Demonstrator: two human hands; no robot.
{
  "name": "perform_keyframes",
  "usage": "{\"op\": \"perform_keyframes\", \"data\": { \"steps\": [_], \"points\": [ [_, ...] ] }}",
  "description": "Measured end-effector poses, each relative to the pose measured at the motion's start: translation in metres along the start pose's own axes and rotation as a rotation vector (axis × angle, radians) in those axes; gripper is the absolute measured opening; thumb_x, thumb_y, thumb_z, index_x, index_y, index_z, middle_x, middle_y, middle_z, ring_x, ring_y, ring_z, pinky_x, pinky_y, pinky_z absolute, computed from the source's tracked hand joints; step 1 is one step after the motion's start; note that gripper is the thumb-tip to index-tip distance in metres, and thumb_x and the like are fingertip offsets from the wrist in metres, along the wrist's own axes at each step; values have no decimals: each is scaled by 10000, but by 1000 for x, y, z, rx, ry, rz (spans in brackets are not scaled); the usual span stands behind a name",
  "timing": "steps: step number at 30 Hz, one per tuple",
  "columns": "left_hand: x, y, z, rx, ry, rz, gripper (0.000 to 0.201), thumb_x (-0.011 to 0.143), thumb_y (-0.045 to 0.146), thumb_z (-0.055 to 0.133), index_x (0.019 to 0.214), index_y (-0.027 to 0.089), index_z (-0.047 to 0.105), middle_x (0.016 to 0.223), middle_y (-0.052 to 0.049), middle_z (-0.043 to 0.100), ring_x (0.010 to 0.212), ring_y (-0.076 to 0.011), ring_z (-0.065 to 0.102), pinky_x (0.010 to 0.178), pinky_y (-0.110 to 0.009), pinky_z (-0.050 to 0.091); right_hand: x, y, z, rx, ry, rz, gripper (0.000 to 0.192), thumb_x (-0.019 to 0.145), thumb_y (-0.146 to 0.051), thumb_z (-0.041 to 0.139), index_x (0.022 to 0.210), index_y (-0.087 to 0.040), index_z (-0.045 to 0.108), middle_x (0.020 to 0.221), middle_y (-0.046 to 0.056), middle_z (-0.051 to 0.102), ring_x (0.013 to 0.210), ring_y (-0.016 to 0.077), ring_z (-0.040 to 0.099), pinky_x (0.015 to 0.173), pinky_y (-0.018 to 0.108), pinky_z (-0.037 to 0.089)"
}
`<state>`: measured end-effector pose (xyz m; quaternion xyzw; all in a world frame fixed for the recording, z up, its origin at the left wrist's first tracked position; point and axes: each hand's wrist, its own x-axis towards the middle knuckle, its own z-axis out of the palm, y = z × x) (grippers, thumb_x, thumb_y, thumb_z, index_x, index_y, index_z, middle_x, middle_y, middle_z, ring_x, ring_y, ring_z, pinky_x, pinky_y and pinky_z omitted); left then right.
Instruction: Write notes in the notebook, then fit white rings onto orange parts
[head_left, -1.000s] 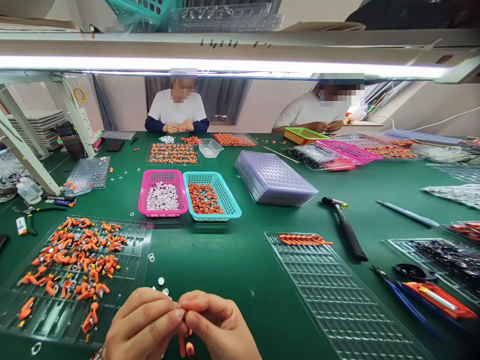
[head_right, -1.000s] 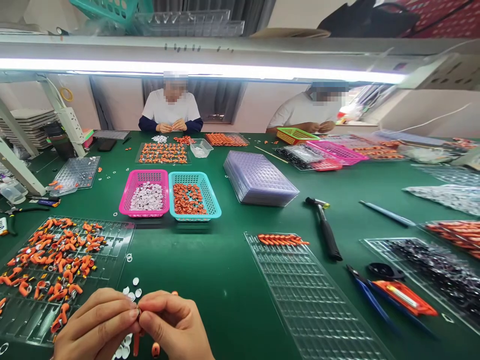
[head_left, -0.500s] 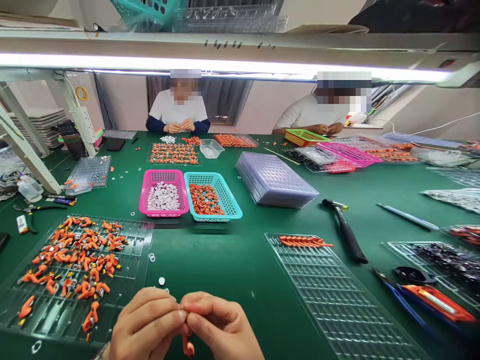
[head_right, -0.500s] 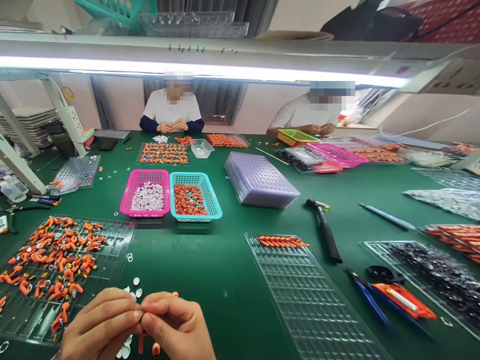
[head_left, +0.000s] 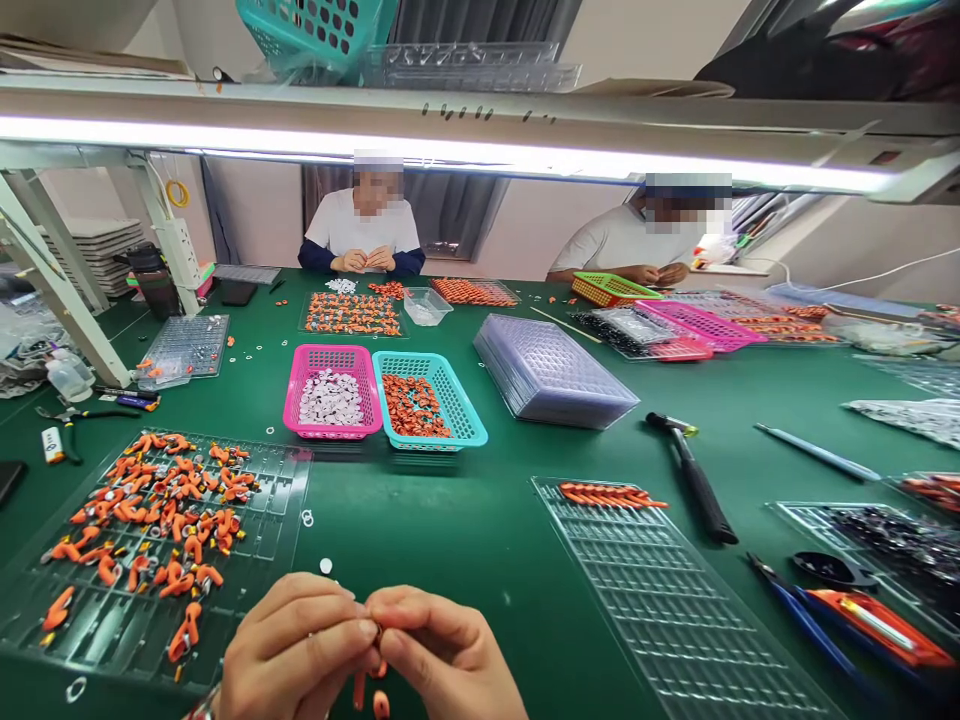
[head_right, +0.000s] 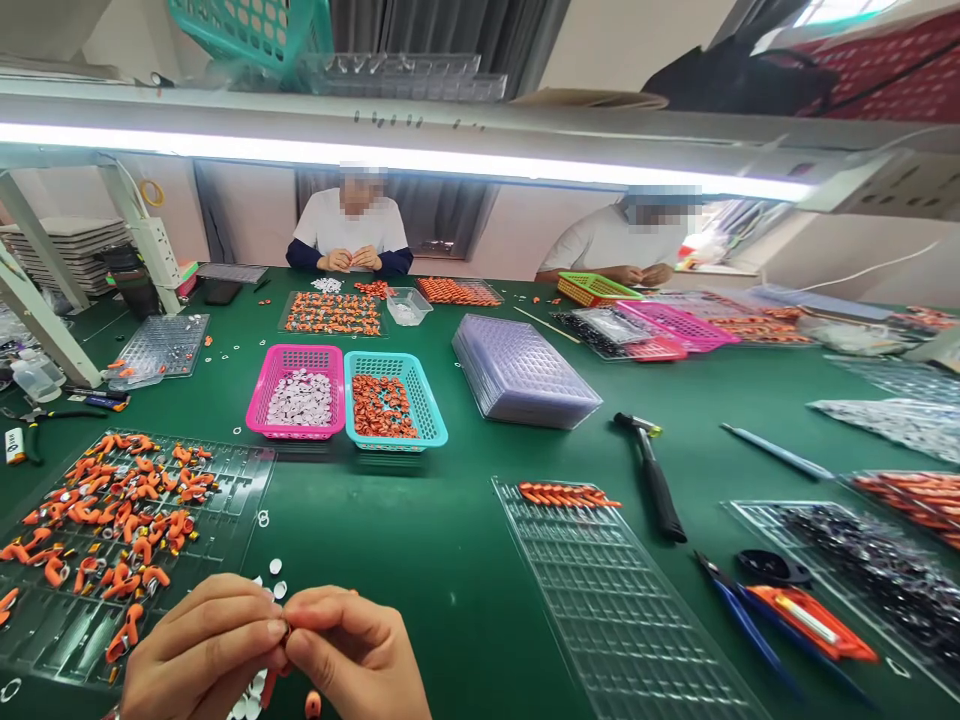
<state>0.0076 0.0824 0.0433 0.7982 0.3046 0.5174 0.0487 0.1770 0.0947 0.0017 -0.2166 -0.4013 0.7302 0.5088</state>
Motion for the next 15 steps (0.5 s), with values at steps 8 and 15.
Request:
{"op": "perform_keyframes", "data": {
  "steps": [8, 15],
  "points": [
    [3, 2, -2, 58, 11, 26, 119, 949, 120, 581, 957, 91, 696, 832, -62, 753, 832, -135, 679, 770, -231, 587, 1, 5, 0, 81, 30, 97, 121, 770, -287, 814, 863, -224, 768, 803, 19, 751, 658, 130, 695, 698, 276, 579],
    [4, 1, -2, 56, -9, 7, 118, 941, 99, 582, 969, 87, 697, 830, -68, 748, 814, -144, 666, 741, -246, 591, 2, 7, -1, 72, 56, 108, 122, 770, -290, 817, 844, -212, 759, 790, 15, 756, 657, 115, 688, 667, 241, 558]
  ]
}}
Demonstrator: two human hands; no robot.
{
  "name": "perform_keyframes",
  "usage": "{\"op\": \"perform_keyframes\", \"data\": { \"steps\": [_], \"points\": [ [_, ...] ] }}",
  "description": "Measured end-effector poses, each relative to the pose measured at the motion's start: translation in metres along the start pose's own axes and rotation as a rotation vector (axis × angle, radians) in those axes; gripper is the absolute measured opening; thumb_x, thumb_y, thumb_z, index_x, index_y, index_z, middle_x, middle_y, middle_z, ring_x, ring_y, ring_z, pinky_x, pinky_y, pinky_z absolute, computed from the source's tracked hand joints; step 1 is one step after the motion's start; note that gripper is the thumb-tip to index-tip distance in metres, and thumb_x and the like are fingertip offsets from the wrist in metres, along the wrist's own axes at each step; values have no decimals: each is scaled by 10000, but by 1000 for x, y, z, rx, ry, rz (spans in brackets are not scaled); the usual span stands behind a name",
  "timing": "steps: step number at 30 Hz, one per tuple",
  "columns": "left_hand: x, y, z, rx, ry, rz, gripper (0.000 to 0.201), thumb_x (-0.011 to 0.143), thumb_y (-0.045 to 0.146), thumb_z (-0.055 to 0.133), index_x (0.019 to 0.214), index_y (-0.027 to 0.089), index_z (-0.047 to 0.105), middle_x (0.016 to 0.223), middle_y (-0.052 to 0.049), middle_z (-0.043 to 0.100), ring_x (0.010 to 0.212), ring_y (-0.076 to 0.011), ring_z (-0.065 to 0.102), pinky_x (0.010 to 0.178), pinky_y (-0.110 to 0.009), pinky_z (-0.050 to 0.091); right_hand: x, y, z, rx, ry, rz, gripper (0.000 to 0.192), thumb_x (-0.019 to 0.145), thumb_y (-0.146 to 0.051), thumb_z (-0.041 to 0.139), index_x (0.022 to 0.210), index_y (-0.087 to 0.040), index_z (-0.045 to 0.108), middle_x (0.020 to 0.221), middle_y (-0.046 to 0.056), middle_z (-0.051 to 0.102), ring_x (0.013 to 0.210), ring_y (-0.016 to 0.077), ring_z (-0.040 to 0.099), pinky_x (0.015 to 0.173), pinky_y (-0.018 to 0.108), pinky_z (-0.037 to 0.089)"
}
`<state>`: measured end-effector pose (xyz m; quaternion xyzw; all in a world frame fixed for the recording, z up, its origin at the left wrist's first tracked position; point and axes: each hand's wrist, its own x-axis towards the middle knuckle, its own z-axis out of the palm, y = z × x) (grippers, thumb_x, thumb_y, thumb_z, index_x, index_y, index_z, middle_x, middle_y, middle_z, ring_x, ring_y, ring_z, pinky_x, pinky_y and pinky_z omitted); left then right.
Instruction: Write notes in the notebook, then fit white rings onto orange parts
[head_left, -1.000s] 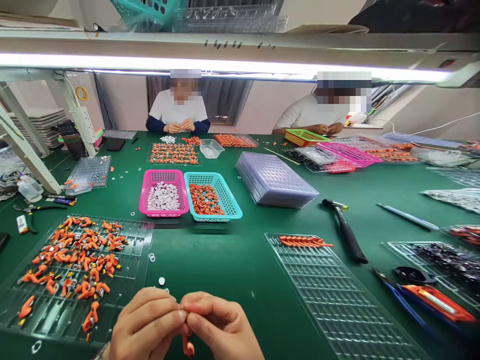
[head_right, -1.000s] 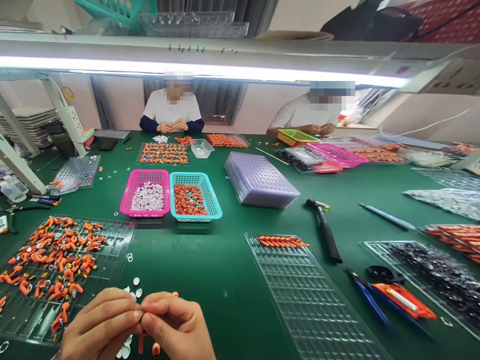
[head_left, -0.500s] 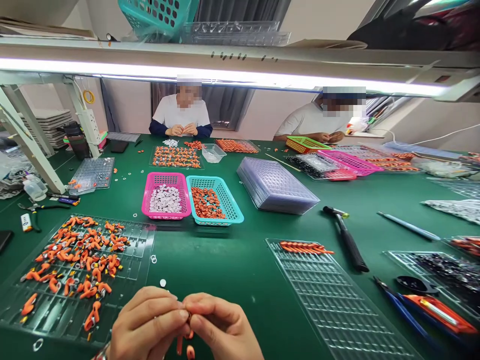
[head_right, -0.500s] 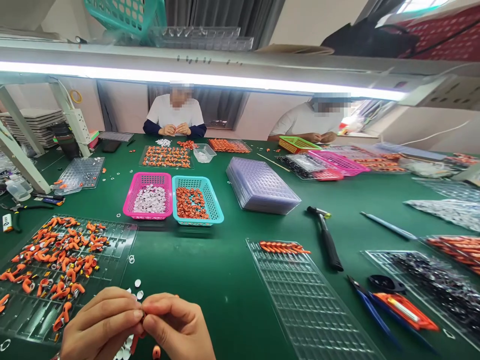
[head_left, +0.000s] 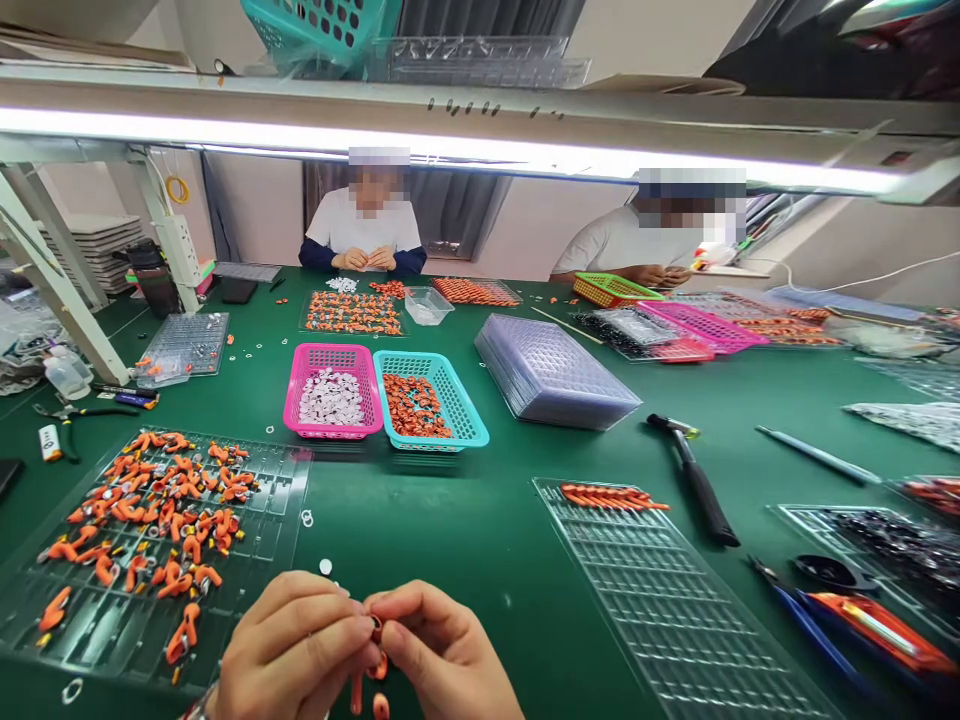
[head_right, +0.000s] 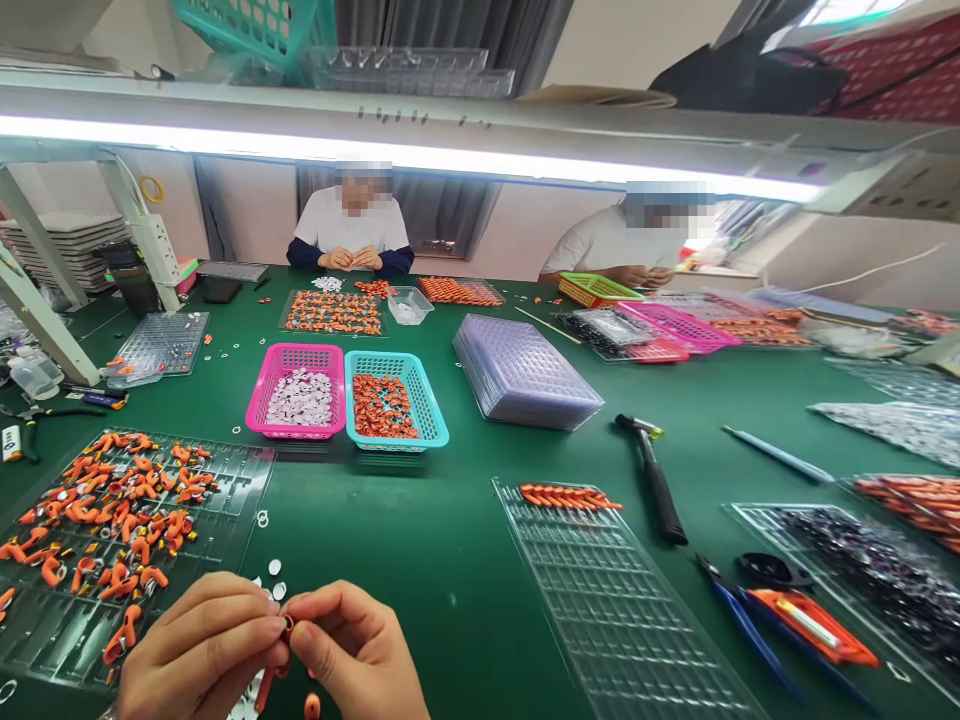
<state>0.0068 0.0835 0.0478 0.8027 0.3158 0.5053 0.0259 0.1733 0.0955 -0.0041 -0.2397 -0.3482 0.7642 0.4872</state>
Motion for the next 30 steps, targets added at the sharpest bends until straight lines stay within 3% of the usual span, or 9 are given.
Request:
{"op": "perform_keyframes", "data": {
  "steps": [10, 20, 27, 30],
  "points": [
    [-2, -2, 0, 14, -25, 33, 163, 963, 92, 537, 995, 81, 697, 850, -72, 754, 850, -143, 664, 793, -252, 575, 1, -2, 2, 25, -1, -14, 85, 756, -250, 825, 826, -224, 784, 812, 11, 765, 639, 115, 692, 648, 239, 580],
    [3, 1, -3, 1, -79, 76, 164, 949, 73, 540, 1022, 70, 686, 821, -88, 764, 808, -164, 696, 727, -247, 604, -1, -10, 3, 60, -14, 62, 92, 715, -252, 851, 770, -212, 789, 808, 20, 755, 631, 123, 676, 625, 249, 566],
    [-3, 0, 1, 5, 23, -21, 73, 913, 96, 619, 963, 101, 673, 823, -68, 737, 789, -153, 661, 716, -253, 591, 2, -9, 4, 55, 9, 112, 206, 699, -338, 861, 780, -181, 753, 774, 33, 755, 595, 120, 642, 539, 233, 515],
    [-3, 1, 2, 11, 39, -42, 47, 912, 113, 628, 942, 103, 664, 815, -67, 729, 788, -151, 652, 706, -247, 588, 2, -9, 4, 47, -1, 104, 200, 725, -334, 846, 795, -177, 743, 793, 31, 756, 632, 116, 650, 579, 228, 507]
  ]
}}
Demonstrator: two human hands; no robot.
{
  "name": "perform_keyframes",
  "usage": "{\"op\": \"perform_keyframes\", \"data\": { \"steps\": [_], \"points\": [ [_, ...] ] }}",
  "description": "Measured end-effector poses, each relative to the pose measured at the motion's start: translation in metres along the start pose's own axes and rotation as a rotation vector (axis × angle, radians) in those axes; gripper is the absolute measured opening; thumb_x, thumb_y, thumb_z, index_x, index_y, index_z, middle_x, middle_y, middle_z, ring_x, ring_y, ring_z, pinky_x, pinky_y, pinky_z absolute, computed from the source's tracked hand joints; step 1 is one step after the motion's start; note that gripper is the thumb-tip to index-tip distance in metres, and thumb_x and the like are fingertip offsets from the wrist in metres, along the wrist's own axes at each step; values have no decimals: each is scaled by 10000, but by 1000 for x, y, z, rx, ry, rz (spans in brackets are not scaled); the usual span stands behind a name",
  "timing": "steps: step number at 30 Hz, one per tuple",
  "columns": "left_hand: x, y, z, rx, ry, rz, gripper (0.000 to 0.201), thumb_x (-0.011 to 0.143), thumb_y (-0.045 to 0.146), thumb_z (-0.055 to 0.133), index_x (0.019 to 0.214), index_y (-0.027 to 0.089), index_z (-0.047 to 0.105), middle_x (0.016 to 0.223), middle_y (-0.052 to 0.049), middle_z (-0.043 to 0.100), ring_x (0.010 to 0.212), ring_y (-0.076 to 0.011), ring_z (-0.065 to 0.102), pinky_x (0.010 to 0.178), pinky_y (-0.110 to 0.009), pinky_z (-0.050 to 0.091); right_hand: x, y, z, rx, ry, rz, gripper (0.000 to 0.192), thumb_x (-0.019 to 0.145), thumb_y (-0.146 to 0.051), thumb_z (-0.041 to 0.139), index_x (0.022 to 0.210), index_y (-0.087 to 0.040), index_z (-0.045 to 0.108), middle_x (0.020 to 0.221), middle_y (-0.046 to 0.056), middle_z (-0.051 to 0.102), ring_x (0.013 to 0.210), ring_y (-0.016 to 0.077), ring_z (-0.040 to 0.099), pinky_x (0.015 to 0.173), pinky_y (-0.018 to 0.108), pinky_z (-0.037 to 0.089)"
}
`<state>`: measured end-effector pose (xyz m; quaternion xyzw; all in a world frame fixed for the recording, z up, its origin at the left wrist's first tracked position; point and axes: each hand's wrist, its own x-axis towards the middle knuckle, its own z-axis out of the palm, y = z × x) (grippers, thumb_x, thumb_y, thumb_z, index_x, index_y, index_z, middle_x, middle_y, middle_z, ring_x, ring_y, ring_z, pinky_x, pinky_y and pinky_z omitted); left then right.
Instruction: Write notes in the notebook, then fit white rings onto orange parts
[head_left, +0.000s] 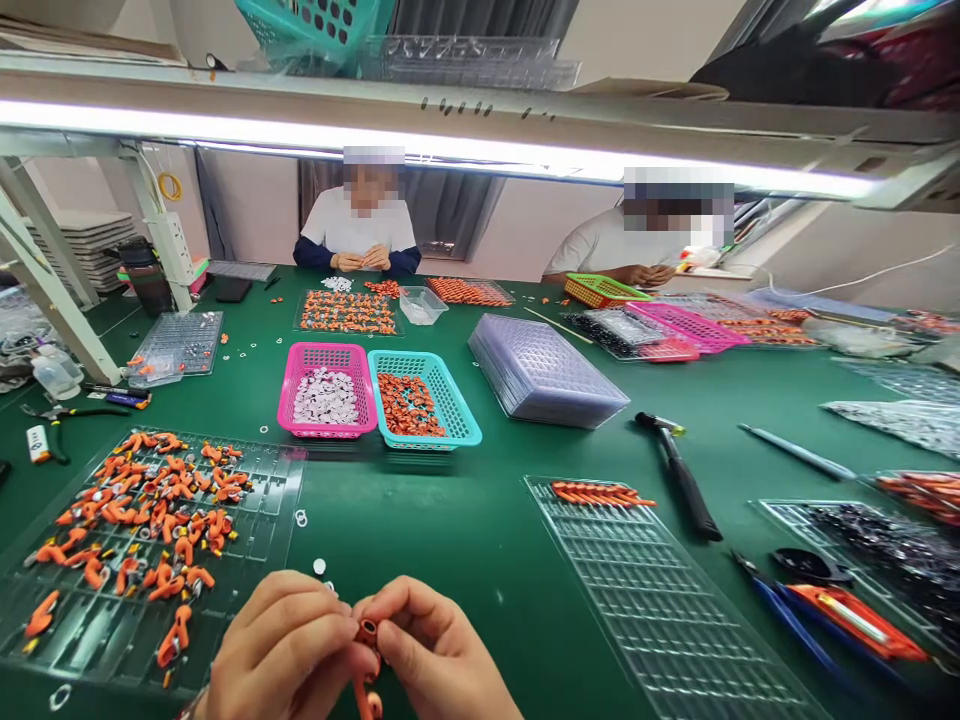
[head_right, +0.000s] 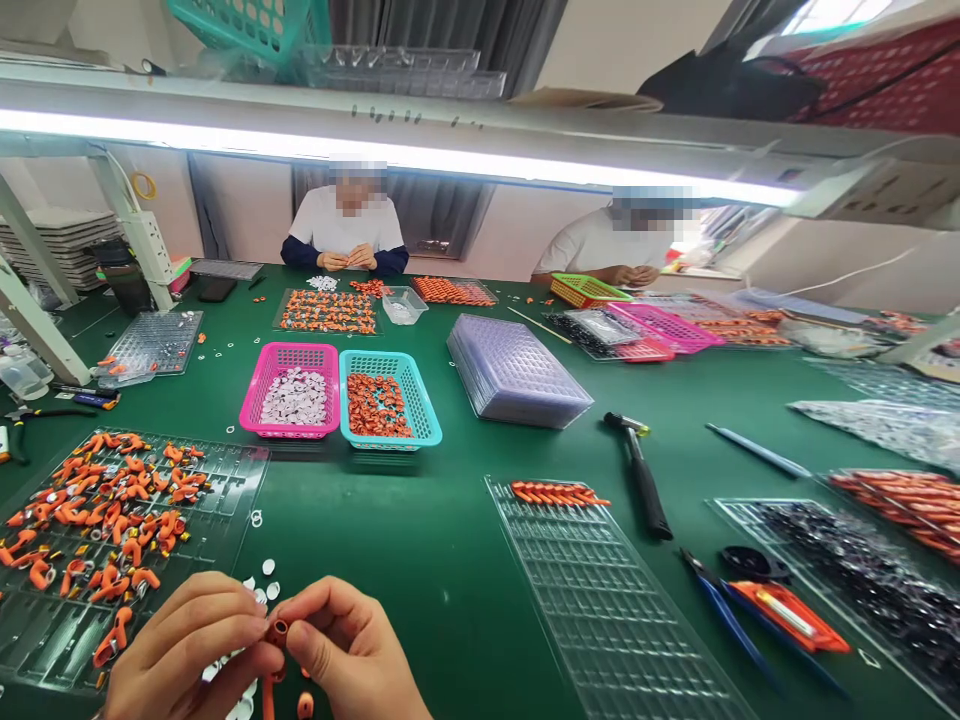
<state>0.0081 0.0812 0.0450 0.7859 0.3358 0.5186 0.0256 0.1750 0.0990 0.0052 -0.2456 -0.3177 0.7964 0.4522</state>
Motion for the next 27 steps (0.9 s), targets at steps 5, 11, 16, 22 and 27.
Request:
{"op": "perform_keyframes", "data": {
  "steps": [5, 11, 16, 22, 27],
  "points": [
    [2, 1, -2, 29, -19, 35, 85, 935, 117, 594, 916, 112, 677, 790, -61, 740, 765, -144, 667, 704, -242, 590, 0, 0, 0, 18, -25, -18, 180, 731, -310, 845, 800, -185, 735, 858, 37, 756, 734, 129, 661, 668, 244, 496],
    [5, 0, -5, 62, -39, 59, 126, 944, 134, 578, 910, 135, 699, 773, -50, 761, 722, -148, 692, 679, -251, 608, -1, 2, 1, -2, 14, 12, 229, 709, -342, 856, 802, -177, 726, 801, 28, 730, 675, 123, 620, 650, 253, 464],
    [7, 1, -4, 65, -30, 56, 125, 940, 141, 586, 901, 133, 704, 761, -52, 760, 712, -151, 692, 671, -252, 610, -1, 2, 0, 6, 15, 7, 232, 715, -344, 852, 805, -172, 724, 764, 19, 708, 660, 113, 604, 643, 240, 451],
    [4, 0, -1, 51, -29, 51, 93, 920, 111, 607, 923, 107, 701, 804, -69, 752, 771, -156, 681, 725, -248, 594, 1, 3, -1, 23, 4, 20, 247, 705, -343, 858, 795, -167, 710, 792, 26, 716, 624, 102, 601, 577, 222, 469],
    [2, -4, 2, 4, -31, -38, 113, 897, 133, 645, 999, 118, 692, 831, -69, 723, 773, -169, 654, 712, -265, 583, 0, 3, 1, 19, -15, -22, 248, 723, -321, 847, 828, -178, 673, 780, 13, 695, 631, 107, 601, 542, 215, 490]
  ]
}}
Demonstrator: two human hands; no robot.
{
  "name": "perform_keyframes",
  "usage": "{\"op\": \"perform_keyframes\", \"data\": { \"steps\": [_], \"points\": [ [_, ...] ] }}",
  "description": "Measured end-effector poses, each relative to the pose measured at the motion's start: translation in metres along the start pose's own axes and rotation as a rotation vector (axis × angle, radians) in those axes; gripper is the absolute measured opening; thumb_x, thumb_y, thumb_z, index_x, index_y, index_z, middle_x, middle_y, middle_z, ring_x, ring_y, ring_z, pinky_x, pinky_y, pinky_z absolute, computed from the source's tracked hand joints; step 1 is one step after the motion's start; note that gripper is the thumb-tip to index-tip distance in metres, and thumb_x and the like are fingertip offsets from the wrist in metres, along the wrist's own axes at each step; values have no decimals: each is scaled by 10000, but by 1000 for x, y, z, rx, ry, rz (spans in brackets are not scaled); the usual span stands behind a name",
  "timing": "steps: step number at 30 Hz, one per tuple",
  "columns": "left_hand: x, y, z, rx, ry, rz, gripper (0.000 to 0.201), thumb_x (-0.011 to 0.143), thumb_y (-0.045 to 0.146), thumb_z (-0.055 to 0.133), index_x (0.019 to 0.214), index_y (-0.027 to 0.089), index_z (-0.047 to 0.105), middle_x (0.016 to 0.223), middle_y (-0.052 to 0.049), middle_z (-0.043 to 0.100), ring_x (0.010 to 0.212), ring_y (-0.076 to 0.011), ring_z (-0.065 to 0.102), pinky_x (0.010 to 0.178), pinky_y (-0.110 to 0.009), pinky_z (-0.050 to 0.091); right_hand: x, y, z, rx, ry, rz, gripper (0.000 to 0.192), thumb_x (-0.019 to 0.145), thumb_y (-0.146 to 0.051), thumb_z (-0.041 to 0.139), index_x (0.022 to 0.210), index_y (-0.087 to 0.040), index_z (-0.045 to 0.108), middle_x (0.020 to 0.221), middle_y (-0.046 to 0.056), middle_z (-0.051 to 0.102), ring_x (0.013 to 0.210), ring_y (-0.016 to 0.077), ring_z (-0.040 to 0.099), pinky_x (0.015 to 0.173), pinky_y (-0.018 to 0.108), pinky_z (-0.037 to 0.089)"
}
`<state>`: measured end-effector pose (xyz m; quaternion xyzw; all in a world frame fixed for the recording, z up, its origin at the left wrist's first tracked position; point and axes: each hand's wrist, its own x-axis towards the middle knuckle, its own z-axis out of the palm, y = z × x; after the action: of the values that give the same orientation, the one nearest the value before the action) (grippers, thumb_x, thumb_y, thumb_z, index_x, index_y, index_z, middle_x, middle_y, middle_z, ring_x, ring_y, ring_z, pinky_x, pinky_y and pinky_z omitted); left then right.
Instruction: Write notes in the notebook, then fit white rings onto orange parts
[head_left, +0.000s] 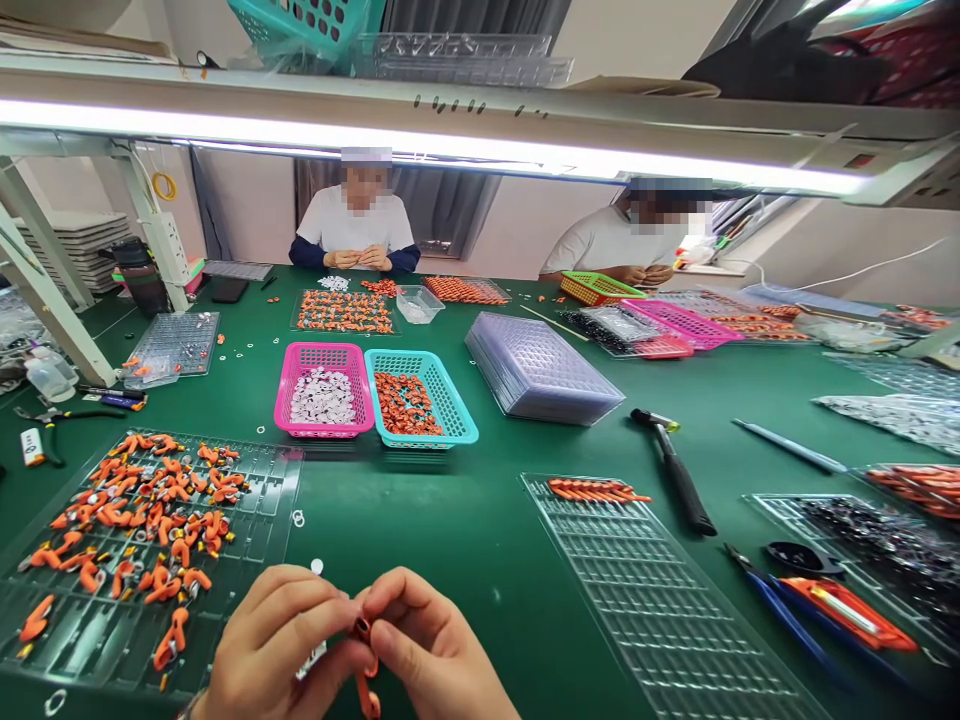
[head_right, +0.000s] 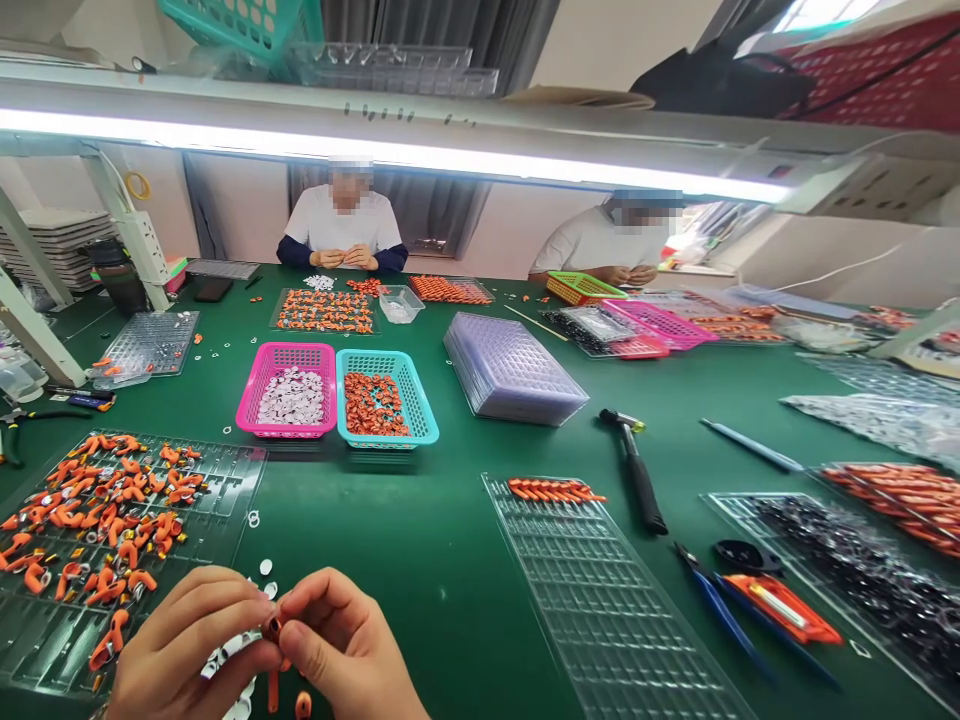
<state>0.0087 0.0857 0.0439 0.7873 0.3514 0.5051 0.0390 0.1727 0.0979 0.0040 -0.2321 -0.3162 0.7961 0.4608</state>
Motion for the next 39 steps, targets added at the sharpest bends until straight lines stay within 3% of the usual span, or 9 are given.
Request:
{"op": "perform_keyframes", "data": {
  "steps": [3, 8, 15, 23, 28, 34, 39],
  "points": [
    [0, -2, 2, -61, -53, -69, 189, 906, 190, 644, 1085, 154, 697, 833, -60, 690, 753, -164, 650, 678, -256, 580, 0, -2, 1, -30, -8, -7, 267, 717, -333, 844, 818, -186, 645, 733, -10, 653, 589, 111, 582, 477, 206, 474],
    [2, -5, 2, -271, -110, -300, 115, 888, 286, 673, 963, 230, 738, 764, -22, 672, 681, -142, 666, 600, -208, 570, 1, -8, 1, -90, 55, 9, 315, 691, -323, 866, 814, -181, 614, 745, -17, 641, 624, 93, 565, 581, 211, 468],
    [-1, -9, 3, -434, -144, -480, 138, 827, 212, 739, 957, 258, 742, 777, -5, 711, 713, -149, 683, 649, -208, 566, 1, -12, 1, -123, 22, -42, 322, 730, -347, 835, 866, -191, 589, 785, -17, 615, 686, 106, 541, 634, 239, 457],
    [-7, -14, 4, -462, -197, -529, 142, 818, 238, 750, 957, 268, 758, 798, -10, 633, 735, -153, 653, 636, -214, 561, 0, -16, 2, -330, 17, 117, 388, 747, -531, 749, 847, -172, 641, 681, -24, 523, 636, 115, 465, 537, 218, 419],
    [-4, -10, 7, -457, -146, -502, 105, 814, 297, 752, 911, 260, 773, 744, -5, 611, 672, -139, 635, 603, -194, 550, 0, -14, 1, -467, 3, 97, 421, 773, -589, 673, 783, -171, 619, 626, -43, 457, 562, 98, 414, 486, 212, 408],
    [-6, -5, 11, -465, -136, -589, 111, 789, 218, 766, 859, 299, 798, 704, 14, 621, 628, -124, 618, 583, -175, 526, -1, -3, 2, -379, 46, 103, 431, 731, -565, 721, 697, -198, 498, 594, -74, 439, 495, 72, 395, 452, 194, 387],
    [-7, -8, 9, -520, -138, -669, 165, 764, 209, 781, 881, 323, 804, 722, 13, 611, 667, -132, 602, 610, -186, 511, 1, -5, 2, -329, 71, 145, 404, 710, -540, 758, 730, -179, 578, 610, -54, 469, 537, 86, 406, 464, 204, 421]
  ]
}}
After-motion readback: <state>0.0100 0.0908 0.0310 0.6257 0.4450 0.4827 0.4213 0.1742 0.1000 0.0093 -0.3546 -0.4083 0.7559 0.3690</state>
